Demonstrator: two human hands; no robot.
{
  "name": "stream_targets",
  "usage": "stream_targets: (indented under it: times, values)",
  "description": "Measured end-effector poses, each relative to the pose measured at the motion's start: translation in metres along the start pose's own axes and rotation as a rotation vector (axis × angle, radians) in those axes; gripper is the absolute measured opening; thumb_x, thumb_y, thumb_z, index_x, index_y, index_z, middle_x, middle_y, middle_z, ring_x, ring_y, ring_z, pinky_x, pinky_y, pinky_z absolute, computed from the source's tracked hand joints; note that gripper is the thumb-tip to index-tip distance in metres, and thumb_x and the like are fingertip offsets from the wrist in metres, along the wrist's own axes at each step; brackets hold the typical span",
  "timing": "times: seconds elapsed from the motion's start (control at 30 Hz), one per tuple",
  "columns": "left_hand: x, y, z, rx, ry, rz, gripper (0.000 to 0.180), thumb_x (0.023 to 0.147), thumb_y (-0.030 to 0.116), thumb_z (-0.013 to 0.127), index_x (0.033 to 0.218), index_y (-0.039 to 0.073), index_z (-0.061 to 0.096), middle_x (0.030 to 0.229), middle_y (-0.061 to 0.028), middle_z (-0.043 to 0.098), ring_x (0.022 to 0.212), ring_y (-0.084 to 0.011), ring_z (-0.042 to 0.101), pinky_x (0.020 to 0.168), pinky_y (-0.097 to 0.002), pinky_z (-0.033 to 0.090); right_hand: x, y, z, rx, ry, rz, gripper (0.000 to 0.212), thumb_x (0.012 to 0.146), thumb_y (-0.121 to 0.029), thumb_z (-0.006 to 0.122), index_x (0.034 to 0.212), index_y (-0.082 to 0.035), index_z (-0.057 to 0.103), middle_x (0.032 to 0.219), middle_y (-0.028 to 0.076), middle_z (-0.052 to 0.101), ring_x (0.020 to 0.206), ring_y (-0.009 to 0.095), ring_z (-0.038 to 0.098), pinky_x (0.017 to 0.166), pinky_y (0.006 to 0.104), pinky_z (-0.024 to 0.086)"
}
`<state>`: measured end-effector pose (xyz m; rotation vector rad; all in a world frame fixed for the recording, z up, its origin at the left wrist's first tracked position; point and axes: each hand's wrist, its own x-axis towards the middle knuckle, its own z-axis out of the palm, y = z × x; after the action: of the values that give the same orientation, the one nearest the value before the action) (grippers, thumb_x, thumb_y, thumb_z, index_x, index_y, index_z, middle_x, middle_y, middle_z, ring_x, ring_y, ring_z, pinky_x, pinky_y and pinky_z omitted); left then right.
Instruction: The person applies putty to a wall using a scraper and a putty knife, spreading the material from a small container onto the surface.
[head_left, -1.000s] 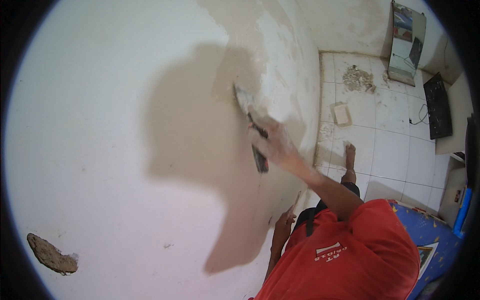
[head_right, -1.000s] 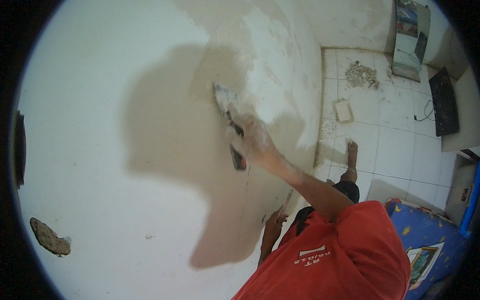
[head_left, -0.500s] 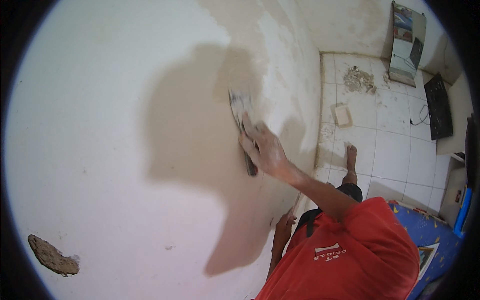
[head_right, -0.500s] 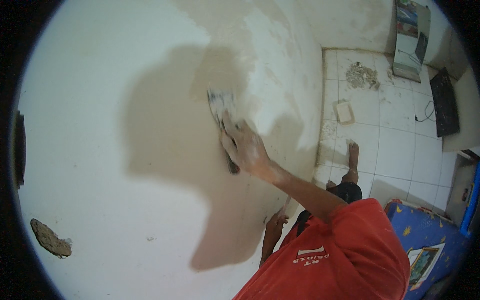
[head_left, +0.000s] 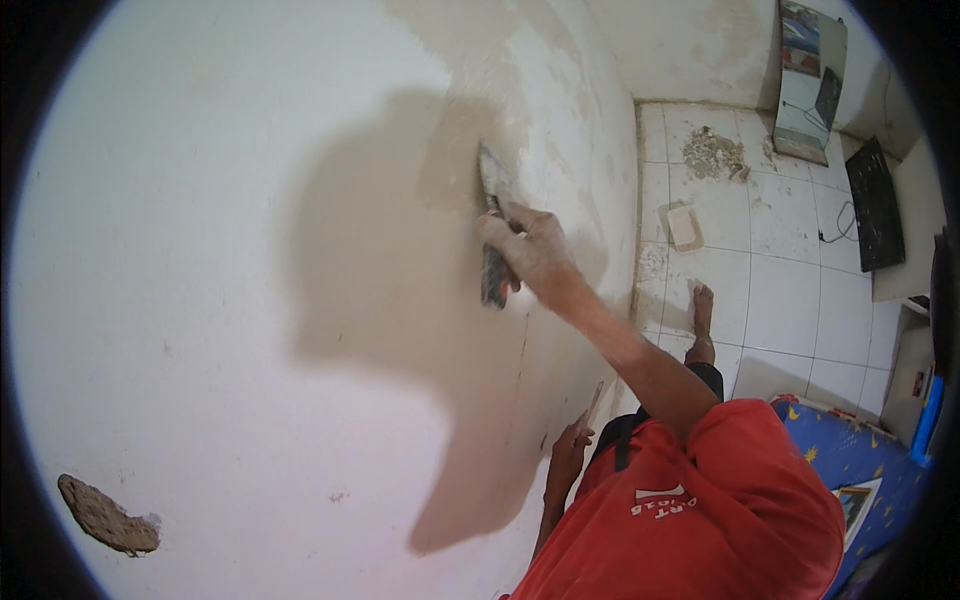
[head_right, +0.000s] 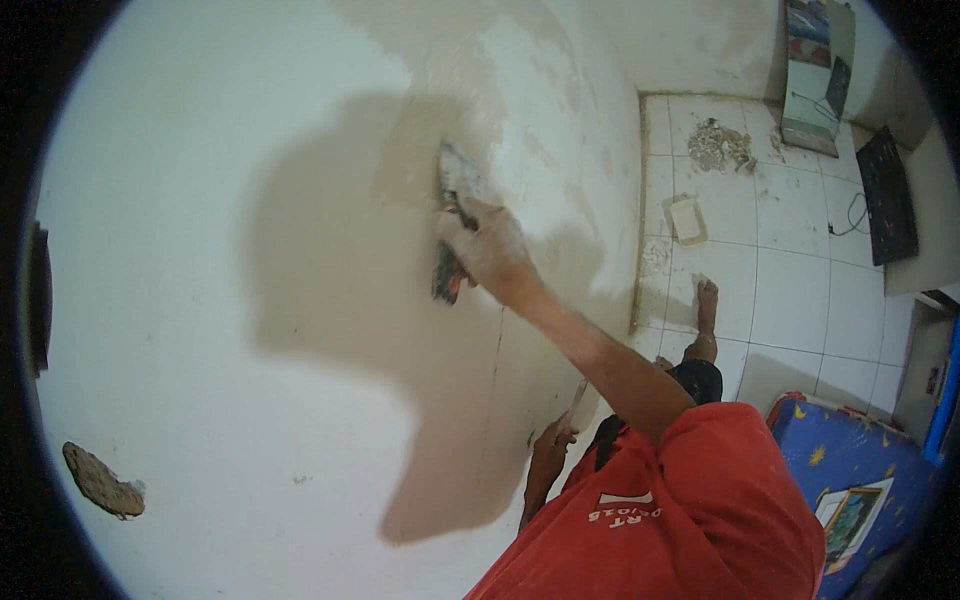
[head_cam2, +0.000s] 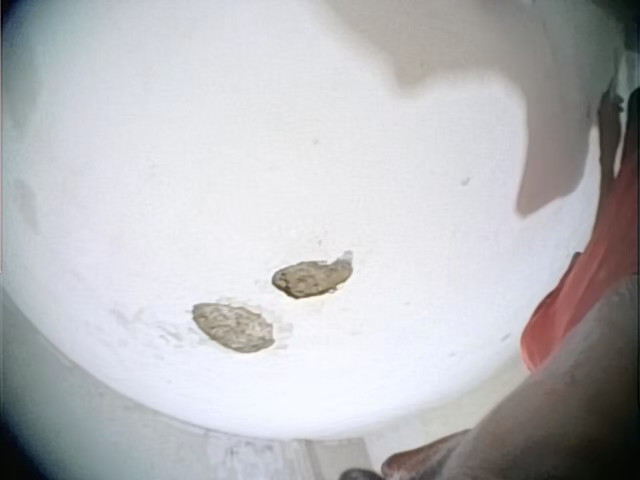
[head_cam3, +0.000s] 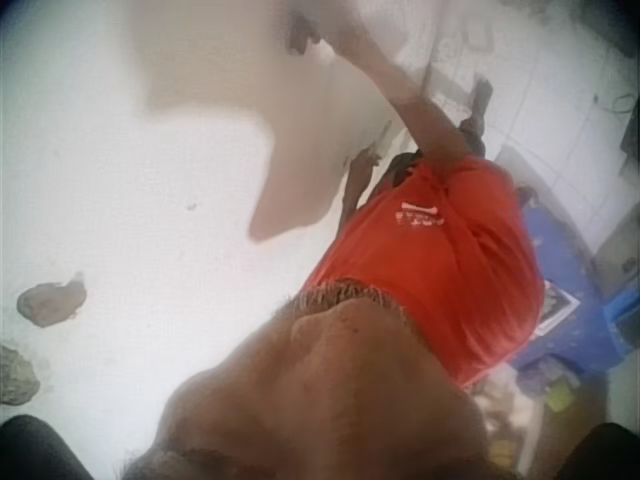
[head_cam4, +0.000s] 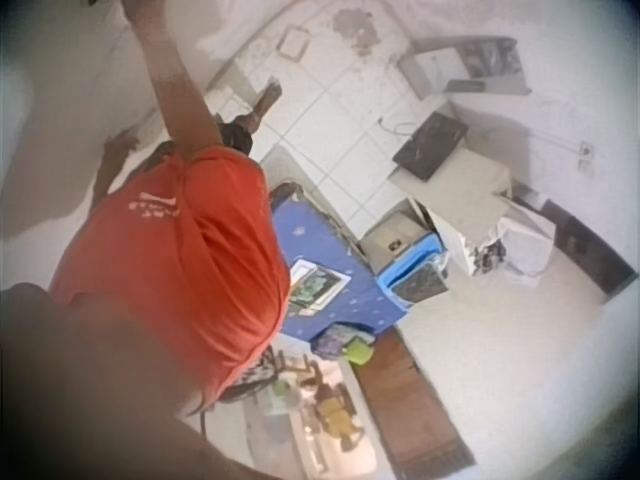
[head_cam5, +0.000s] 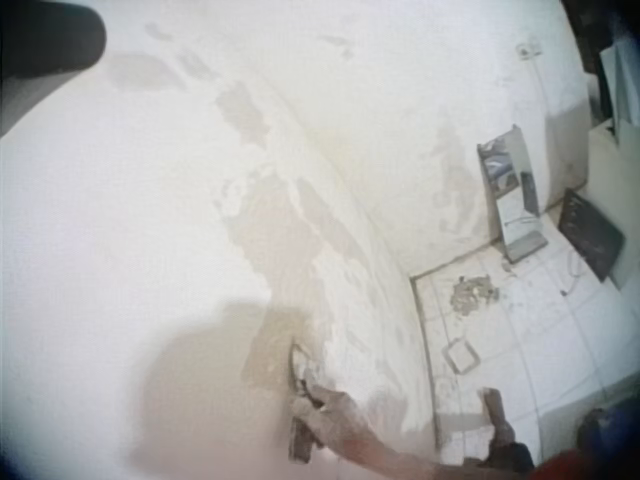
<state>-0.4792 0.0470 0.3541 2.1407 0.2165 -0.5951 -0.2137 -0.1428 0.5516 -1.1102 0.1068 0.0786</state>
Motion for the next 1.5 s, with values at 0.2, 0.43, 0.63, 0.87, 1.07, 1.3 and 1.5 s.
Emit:
stream_targets:
  times: [0.2, 0.43, 0.63, 0.87, 1.07, 1.3, 1.5]
  values:
    - [0.001, -0.011, 0.004, -0.001, -0.008, 0.007, 0.028, 0.101, 0.017, 0.045, 0.114, -0.002, 0.061, 0.100, -0.0146, 0.067, 0.083, -0.0241, 0.064, 0.079, -0.0359, 0.051, -0.055, 0.026, 0.028, -0.496, -0.033, -0.517, 0.063, 0.086, -0.018, 0.065, 0.145, -0.007, 0.045, 0.091, 0.009, 0.061, 0.083, 0.018, 0.061, 0.078, 0.0324, 0.052]
    - [0.009, 0.006, -0.005, 0.061, -0.040, 0.016, 0.031, 0.102, 0.018, 0.045, 0.124, 0.001, 0.059, 0.100, -0.0128, 0.067, 0.084, -0.0233, 0.064, 0.080, -0.0352, 0.050, -0.005, 0.040, -0.032, -0.200, 0.124, -0.246, 0.024, 0.089, -0.022, 0.060, 0.092, 0.003, 0.061, 0.065, 0.013, 0.059, 0.054, 0.022, 0.059, 0.055, 0.0361, 0.049]
    - [0.001, -0.008, -0.002, 0.014, -0.021, -0.024, 0.033, 0.102, 0.020, 0.045, 0.124, 0.000, 0.058, 0.098, -0.0129, 0.067, 0.083, -0.0214, 0.063, 0.080, -0.0345, 0.050, 0.003, 0.000, 0.007, -0.064, 0.064, -0.033, 0.035, 0.089, -0.025, 0.061, 0.100, 0.009, 0.061, 0.070, 0.017, 0.061, 0.061, 0.023, 0.064, 0.059, 0.0375, 0.050]
    - [0.007, -0.019, 0.002, -0.017, -0.010, 0.027, 0.032, 0.102, 0.022, 0.045, 0.113, -0.003, 0.061, 0.098, -0.0138, 0.066, 0.083, -0.0224, 0.062, 0.079, -0.0347, 0.049, -0.033, 0.009, 0.032, -0.406, -0.038, -0.489, 0.069, 0.088, -0.017, 0.064, 0.149, -0.005, 0.036, 0.095, 0.014, 0.059, 0.082, 0.027, 0.060, 0.078, 0.0387, 0.051]
    - [0.013, -0.029, 0.002, 0.006, -0.018, 0.085, 0.040, 0.102, 0.024, 0.045, 0.136, 0.005, 0.055, 0.095, -0.0117, 0.068, 0.083, -0.0206, 0.062, 0.076, -0.0337, 0.050, -0.048, 0.064, -0.010, -0.341, -0.019, -0.371, 0.047, 0.089, -0.021, 0.060, 0.133, -0.006, 0.054, 0.088, 0.012, 0.061, 0.072, 0.019, 0.061, 0.064, 0.0341, 0.051]
    - [0.005, -0.026, 0.002, 0.003, -0.014, -0.029, 0.043, 0.101, 0.029, 0.047, 0.137, 0.006, 0.055, 0.095, -0.0094, 0.069, 0.081, -0.0179, 0.061, 0.073, -0.0314, 0.049, 0.007, 0.021, -0.027, -0.143, -0.020, 0.062, 0.057, 0.090, -0.026, 0.060, 0.140, 0.000, 0.050, 0.090, 0.008, 0.063, 0.078, 0.014, 0.058, 0.075, 0.0346, 0.052]
    - [0.003, -0.009, 0.002, -0.003, -0.046, -0.027, 0.036, 0.100, 0.017, 0.045, 0.131, 0.001, 0.056, 0.101, -0.0138, 0.066, 0.083, -0.0223, 0.064, 0.080, -0.0345, 0.051, -0.059, 0.051, 0.007, -0.349, -0.079, -0.467, 0.056, 0.088, -0.020, 0.063, 0.139, 0.000, 0.051, 0.090, 0.010, 0.065, 0.082, 0.015, 0.061, 0.077, 0.0345, 0.052]
